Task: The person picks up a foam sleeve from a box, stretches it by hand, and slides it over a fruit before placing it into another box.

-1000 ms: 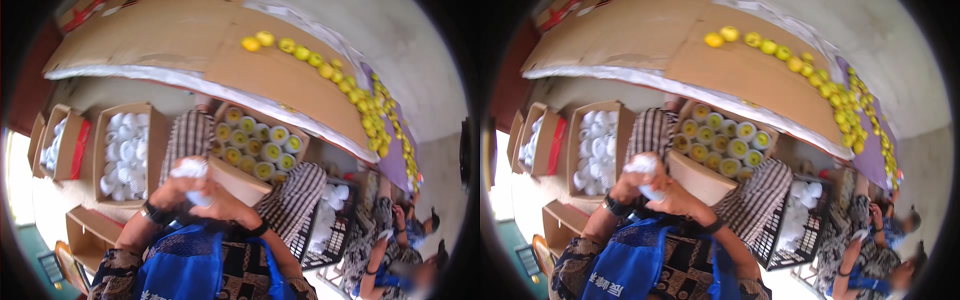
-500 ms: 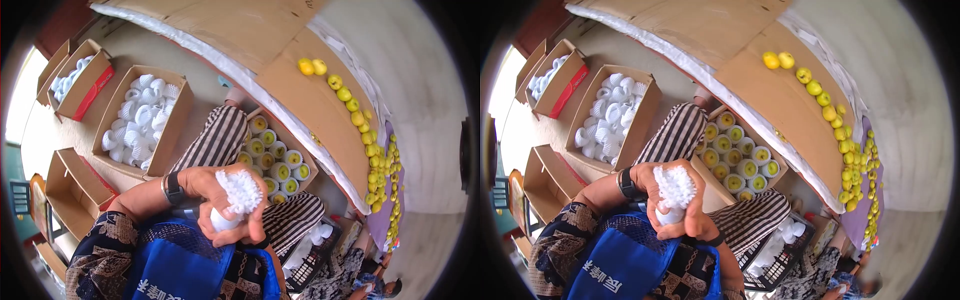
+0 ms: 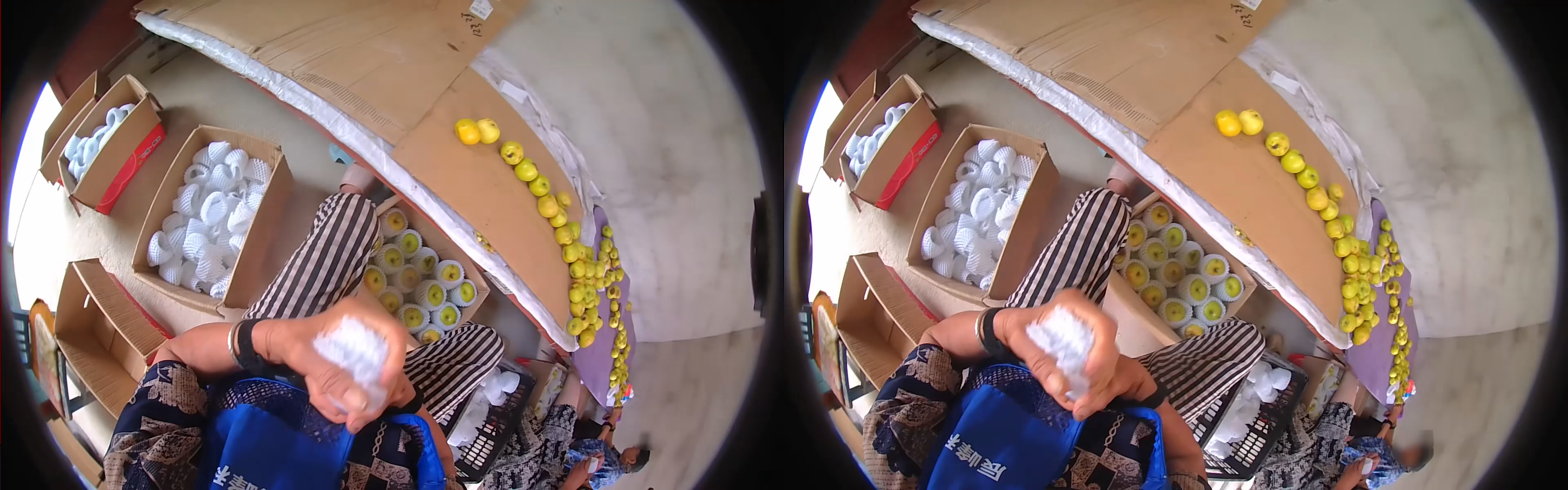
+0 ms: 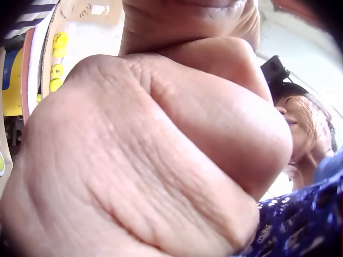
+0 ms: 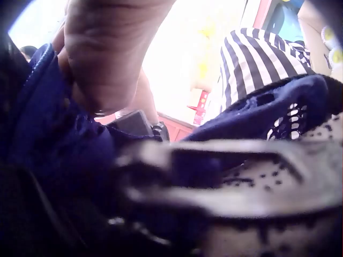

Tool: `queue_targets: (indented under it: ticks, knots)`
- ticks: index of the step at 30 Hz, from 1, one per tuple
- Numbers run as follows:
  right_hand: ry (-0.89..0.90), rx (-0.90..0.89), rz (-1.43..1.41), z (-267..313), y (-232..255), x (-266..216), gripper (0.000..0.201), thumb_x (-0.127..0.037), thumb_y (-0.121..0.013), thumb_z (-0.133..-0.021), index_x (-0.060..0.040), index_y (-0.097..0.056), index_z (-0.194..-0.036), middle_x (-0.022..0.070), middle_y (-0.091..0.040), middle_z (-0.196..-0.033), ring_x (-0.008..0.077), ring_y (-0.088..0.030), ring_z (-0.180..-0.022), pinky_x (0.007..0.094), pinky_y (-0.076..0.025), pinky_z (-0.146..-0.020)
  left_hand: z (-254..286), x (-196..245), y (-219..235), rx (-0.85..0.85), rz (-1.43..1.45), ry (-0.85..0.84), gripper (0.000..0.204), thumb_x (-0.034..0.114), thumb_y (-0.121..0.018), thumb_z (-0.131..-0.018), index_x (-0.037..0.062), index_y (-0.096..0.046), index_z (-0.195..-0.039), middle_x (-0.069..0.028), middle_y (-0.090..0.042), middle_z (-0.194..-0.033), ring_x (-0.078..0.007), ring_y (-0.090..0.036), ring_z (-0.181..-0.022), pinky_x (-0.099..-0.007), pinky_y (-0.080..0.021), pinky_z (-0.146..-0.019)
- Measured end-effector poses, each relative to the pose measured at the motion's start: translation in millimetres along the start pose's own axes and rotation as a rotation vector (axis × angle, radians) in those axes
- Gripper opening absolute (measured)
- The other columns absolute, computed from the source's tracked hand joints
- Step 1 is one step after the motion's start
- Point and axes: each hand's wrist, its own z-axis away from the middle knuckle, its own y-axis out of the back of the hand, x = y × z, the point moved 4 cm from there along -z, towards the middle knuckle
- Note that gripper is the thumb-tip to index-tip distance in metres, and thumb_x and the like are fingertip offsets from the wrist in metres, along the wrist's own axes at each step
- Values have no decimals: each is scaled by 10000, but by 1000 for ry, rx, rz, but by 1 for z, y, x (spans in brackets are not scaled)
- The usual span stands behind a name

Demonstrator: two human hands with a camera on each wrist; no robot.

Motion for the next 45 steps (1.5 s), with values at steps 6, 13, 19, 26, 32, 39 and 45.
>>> queue_targets:
  ticks: [6,13,19,26,32,39,45]
  knots:
    - [-2,-19,-30,1,-14,-6,535,-40,-774,-748,-16,-565,-1240,53,-638,-1135,132,-572,-1092,275,-458,-948,10,-1,-14,-59,-220,81,194,119,-717,-865,0,-564,-882,-81,-600,-672,-97,-581,-574,-192,-406,-473]
    - [27,227,10,-7,-30,-38,507,-72,-771,-760,-22,-569,-1222,42,-638,-1072,131,-586,-1021,271,-466,-894,23,-5,20,392,-405,-20,284,223,-808,-752,35,-632,-870,-30,-661,-770,-69,-595,-691,-210,-454,-579]
    - [48,-233,390,-24,-20,-1,421,-140,-800,-738,-15,-594,-1084,50,-646,-999,134,-602,-930,292,-490,-805,39,-20,10,301,-256,47,301,213,-809,-711,2,-628,-826,-81,-663,-768,-143,-660,-781,-246,-514,-722]
    - [315,56,263,-29,-7,-20,332,-99,-845,-675,-14,-663,-939,78,-659,-947,162,-631,-929,280,-494,-810,33,-9,36,580,-466,-75,368,272,-803,-712,7,-589,-850,-77,-657,-747,-120,-618,-639,-237,-498,-606]
    - [160,73,275,-38,2,-10,448,-141,-876,-654,-39,-625,-1011,54,-641,-952,170,-616,-930,304,-511,-814,36,-20,47,664,-345,-87,350,296,-755,-751,11,-570,-835,-77,-613,-664,-112,-562,-529,-237,-461,-527]
    - [27,217,-1,-40,18,3,386,-37,-862,-559,-24,-649,-881,67,-645,-867,193,-632,-863,287,-527,-740,38,-15,60,813,-620,-89,273,178,-828,-722,53,-639,-874,-6,-636,-777,-64,-579,-711,-221,-465,-614]
    - [-171,246,-20,-39,25,11,426,-89,-858,-515,-38,-654,-886,57,-644,-833,180,-616,-820,294,-485,-707,36,-15,74,827,-629,-215,313,236,-839,-715,32,-638,-843,-23,-638,-759,-88,-584,-697,-238,-472,-625]
